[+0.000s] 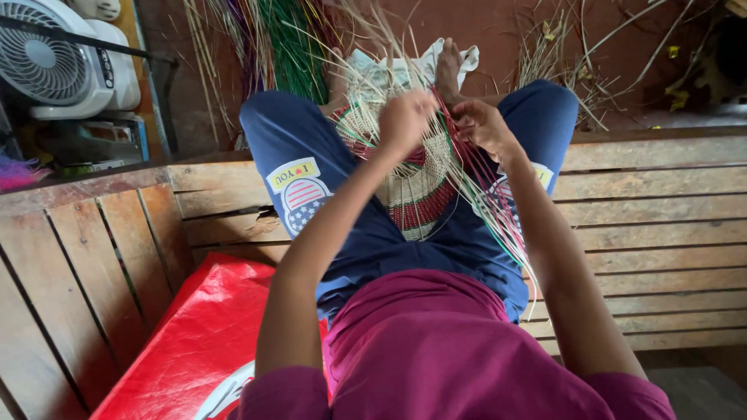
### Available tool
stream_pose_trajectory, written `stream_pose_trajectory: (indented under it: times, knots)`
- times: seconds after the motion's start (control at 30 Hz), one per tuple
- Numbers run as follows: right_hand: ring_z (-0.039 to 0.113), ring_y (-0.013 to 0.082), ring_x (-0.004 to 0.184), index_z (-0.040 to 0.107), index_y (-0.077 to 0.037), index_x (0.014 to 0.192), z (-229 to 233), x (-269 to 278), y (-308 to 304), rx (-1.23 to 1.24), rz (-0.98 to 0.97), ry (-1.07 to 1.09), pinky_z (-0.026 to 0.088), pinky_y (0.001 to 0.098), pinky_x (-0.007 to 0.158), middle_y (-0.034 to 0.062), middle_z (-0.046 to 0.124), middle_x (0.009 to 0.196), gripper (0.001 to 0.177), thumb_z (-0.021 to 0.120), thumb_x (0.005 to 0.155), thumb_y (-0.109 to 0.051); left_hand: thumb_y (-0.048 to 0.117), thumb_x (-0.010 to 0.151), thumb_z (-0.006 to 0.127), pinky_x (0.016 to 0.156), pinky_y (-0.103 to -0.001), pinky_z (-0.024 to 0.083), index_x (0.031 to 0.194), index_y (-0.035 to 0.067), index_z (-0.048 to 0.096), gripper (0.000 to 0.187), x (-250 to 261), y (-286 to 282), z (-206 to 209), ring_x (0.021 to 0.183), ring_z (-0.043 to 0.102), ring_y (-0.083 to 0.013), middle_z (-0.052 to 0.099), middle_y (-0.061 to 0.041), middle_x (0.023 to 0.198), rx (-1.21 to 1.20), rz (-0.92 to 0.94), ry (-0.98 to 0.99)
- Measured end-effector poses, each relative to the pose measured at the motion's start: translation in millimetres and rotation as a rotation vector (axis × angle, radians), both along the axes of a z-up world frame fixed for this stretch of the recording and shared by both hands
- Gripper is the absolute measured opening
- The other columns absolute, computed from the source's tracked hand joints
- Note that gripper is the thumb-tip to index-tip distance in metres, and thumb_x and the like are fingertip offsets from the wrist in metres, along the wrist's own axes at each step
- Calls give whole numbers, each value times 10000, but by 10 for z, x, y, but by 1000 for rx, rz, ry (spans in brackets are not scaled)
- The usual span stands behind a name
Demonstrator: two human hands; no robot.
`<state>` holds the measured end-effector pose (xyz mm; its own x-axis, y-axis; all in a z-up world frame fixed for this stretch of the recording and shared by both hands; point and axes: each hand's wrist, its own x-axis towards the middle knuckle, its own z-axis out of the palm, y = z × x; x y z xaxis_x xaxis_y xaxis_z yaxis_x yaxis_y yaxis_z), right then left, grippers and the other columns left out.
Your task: Weave dried plant fibers into a circular pattern
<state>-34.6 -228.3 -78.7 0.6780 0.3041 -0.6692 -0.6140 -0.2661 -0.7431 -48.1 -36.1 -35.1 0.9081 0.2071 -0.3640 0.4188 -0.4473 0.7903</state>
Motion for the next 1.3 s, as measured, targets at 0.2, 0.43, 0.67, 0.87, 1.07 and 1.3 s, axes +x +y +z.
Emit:
stream_pose_trajectory:
  times: [0.2,0.43,0.67,0.87,1.07,1.3]
  knots:
    - [501,174,738,537,-65,1118,67,-98,4,-73,68,-133,498,298,591,76,513,805,497,615,655,98,295,762,557,391,-209,466,919,64,608,284,-173,-368,-480,340,594,-126,593,11,438,-300,-198,418]
    - [536,197,696,524,-68,1149,-124,-92,-94,-49,4,-124,535,358,601,97,504,752,551,629,641,119,286,711,598,346,-190,440,754,190,662,123,-266,-431,-661,318,566,-113,560,18,396,-228,-86,398]
    - [551,157,692,530,-68,1127,9,-78,-42,14,-27,-116,534,316,620,75,546,731,503,651,661,79,280,744,553,344,-178,414,772,74,622,219,-207,-386,-471,343,570,-128,588,-58,461,-447,-71,386]
    - [547,164,698,522,-61,1137,-58,-82,-98,-8,0,-142,522,325,579,82,548,738,505,648,664,65,263,712,596,336,-182,416,770,119,658,167,-201,-335,-538,320,564,-127,586,-34,433,-286,-127,420]
    - [566,149,685,518,-72,1140,-72,-65,-90,-1,1,-108,525,294,593,54,570,734,531,655,646,64,385,735,594,376,-170,401,745,74,640,315,-164,-161,-130,328,557,-123,594,-56,457,-360,-117,339]
    - [536,112,658,529,-77,1132,-80,-61,-27,17,18,-98,506,226,548,25,552,746,487,612,674,66,236,711,561,350,-158,388,754,142,649,136,-195,-187,-335,311,556,-107,599,-13,452,-298,-259,359]
